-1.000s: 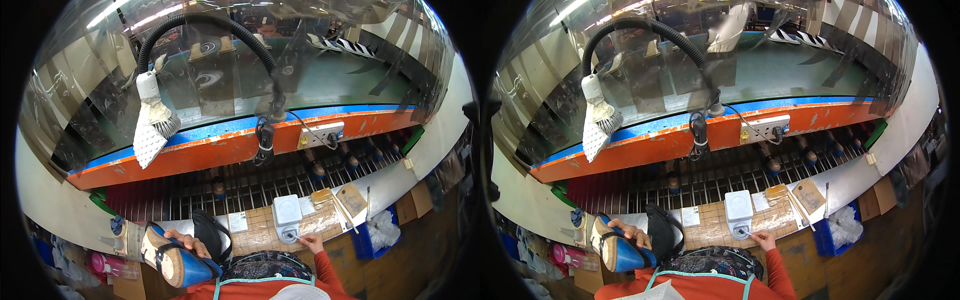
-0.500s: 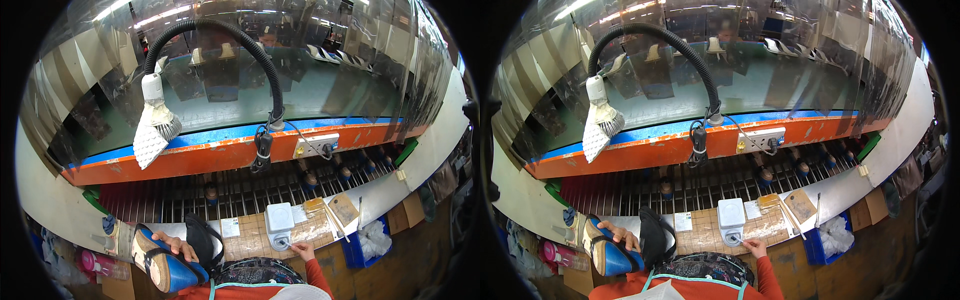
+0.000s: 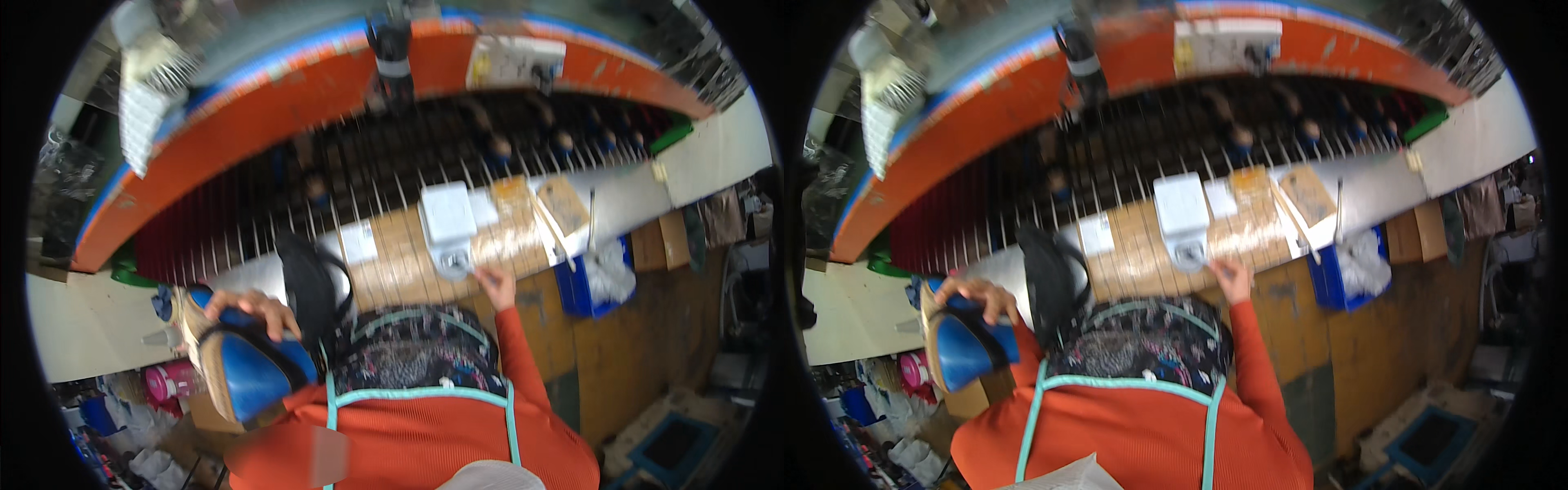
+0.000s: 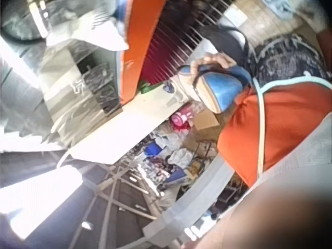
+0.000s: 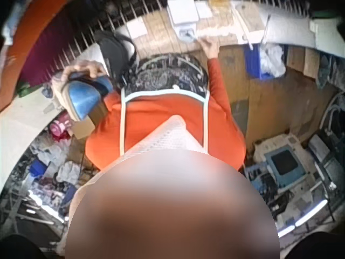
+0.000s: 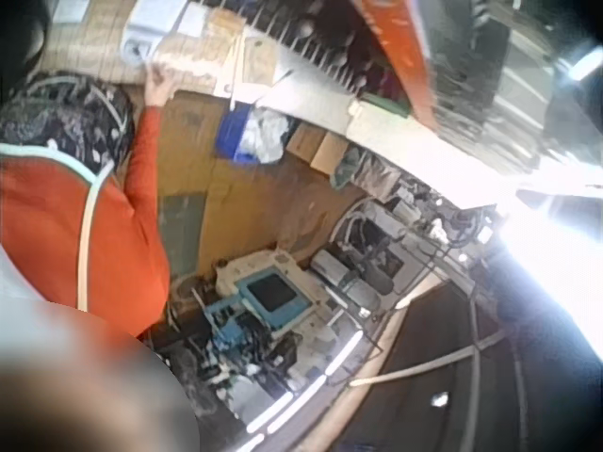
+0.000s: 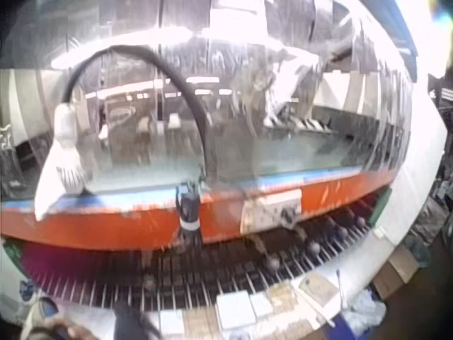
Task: The person applies glue to the sole and strap areas of a blue and black sandal using a small brush. They repeatedly dip the brush into a white container and spread the adhesive along the edges and underside of the shoe.
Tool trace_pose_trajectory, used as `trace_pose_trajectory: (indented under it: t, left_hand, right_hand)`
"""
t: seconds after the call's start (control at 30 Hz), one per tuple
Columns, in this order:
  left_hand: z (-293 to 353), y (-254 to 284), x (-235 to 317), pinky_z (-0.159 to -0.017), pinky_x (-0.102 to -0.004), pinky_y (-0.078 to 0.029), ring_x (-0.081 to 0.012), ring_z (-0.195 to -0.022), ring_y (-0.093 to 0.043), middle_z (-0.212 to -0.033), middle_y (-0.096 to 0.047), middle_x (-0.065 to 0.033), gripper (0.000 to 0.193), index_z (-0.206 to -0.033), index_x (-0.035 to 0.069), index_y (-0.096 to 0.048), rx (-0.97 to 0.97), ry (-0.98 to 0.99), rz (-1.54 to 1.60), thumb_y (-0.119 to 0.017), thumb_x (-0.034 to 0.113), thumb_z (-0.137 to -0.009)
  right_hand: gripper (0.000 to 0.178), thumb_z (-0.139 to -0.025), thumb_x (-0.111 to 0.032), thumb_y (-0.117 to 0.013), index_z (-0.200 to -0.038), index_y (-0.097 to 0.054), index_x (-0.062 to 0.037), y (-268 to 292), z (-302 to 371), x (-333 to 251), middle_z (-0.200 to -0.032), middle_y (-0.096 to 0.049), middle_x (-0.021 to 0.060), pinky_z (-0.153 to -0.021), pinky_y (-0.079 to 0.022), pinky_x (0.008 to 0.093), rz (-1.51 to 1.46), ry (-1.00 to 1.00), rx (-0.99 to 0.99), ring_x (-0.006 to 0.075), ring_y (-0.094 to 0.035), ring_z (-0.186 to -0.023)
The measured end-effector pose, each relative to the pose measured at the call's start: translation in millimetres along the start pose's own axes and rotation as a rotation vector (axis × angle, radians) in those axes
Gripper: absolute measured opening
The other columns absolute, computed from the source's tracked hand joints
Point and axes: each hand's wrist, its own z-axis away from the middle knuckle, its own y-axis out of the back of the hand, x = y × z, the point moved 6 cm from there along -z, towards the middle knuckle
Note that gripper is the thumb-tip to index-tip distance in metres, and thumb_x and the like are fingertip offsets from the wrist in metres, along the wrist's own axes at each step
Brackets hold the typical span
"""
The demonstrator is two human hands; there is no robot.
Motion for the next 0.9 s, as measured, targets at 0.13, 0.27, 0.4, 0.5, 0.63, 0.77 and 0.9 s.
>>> trace_pose_trajectory:
  t: [0.13,0.27,0.4,0.5,0.63,0.77,0.9]
  left_hand:
    - [9.3,3.1,-11.5,-0.102,-0.0656,-0.035,-0.0375,-0.130,-0.046,-0.146,-0.043,-0.0077,0.042,-0.133,0.034,-0.049,0.094,0.029,0.100,-0.060,0.038,-0.093]
    - [10.4,17.9,-14.8,-0.103,-0.0607,-0.035,-0.0359,-0.129,-0.046,-0.144,-0.047,-0.0054,0.045,-0.134,0.034,-0.051,0.279,0.018,0.109,-0.062,0.038,-0.091]
    - [15.9,39.3,-6.4,-0.106,-0.0616,-0.031,-0.0371,-0.133,-0.041,-0.146,-0.043,-0.0080,0.063,-0.139,0.027,-0.045,0.339,-0.024,-0.059,-0.071,0.036,-0.081]
    - [31.9,50.9,9.4,-0.108,-0.0623,-0.028,-0.0381,-0.136,-0.036,-0.148,-0.041,-0.0100,0.078,-0.142,0.022,-0.041,0.415,-0.131,-0.429,-0.078,0.035,-0.074]
    - [54.1,50.3,24.2,-0.111,-0.0632,-0.025,-0.0393,-0.139,-0.030,-0.150,-0.037,-0.0126,0.098,-0.146,0.015,-0.036,0.539,-0.296,-0.850,-0.087,0.033,-0.065]
    - [47.5,48.2,11.4,-0.113,-0.0583,-0.024,-0.0389,-0.139,-0.031,-0.149,-0.038,-0.0140,0.102,-0.146,0.010,-0.035,0.562,-0.181,-1.034,-0.089,0.033,-0.063]
    - [26.8,47.0,-3.0,-0.114,-0.0546,-0.025,-0.0375,-0.137,-0.035,-0.146,-0.041,-0.0147,0.099,-0.143,0.008,-0.039,0.614,-0.124,-1.249,-0.088,0.038,-0.063]
  right_hand:
    - [0.013,-0.083,-0.031,-0.072,-0.089,-0.075,-0.0204,11.4,27.8,-41.2,-0.076,-0.065,-0.0020,-0.076,-0.028,0.0351,0.372,0.215,0.255,0.0131,-0.057,-0.063]
    - [0.010,-0.081,-0.028,-0.072,-0.088,-0.075,-0.0210,10.1,33.0,-65.7,-0.076,-0.062,-0.0016,-0.076,-0.028,0.0361,0.505,0.200,0.318,0.0150,-0.057,-0.066]
    - [0.008,-0.079,-0.023,-0.073,-0.087,-0.075,-0.0219,4.5,28.6,-81.3,-0.078,-0.061,0.0007,-0.076,-0.030,0.0383,0.588,0.337,0.395,0.0194,-0.058,-0.072]
    - [0.009,-0.078,-0.022,-0.073,-0.086,-0.075,-0.0225,-1.0,26.1,-85.4,-0.077,-0.060,0.0011,-0.077,-0.031,0.0400,0.673,0.388,0.415,0.0195,-0.059,-0.074]
    - [0.009,-0.077,-0.023,-0.073,-0.086,-0.074,-0.0223,-2.3,26.4,-86.1,-0.080,-0.060,0.0003,-0.077,-0.032,0.0416,0.651,0.359,0.402,0.0196,-0.058,-0.075]
    - [0.009,-0.078,-0.023,-0.072,-0.087,-0.074,-0.0228,-5.6,24.4,-87.9,-0.081,-0.060,0.0008,-0.077,-0.032,0.0425,0.736,0.386,0.355,0.0196,-0.059,-0.078]
    - [0.009,-0.081,-0.026,-0.070,-0.088,-0.074,-0.0209,-6.8,23.4,-81.8,-0.079,-0.062,0.0013,-0.081,-0.031,0.0433,0.801,0.387,0.314,0.0206,-0.059,-0.077]
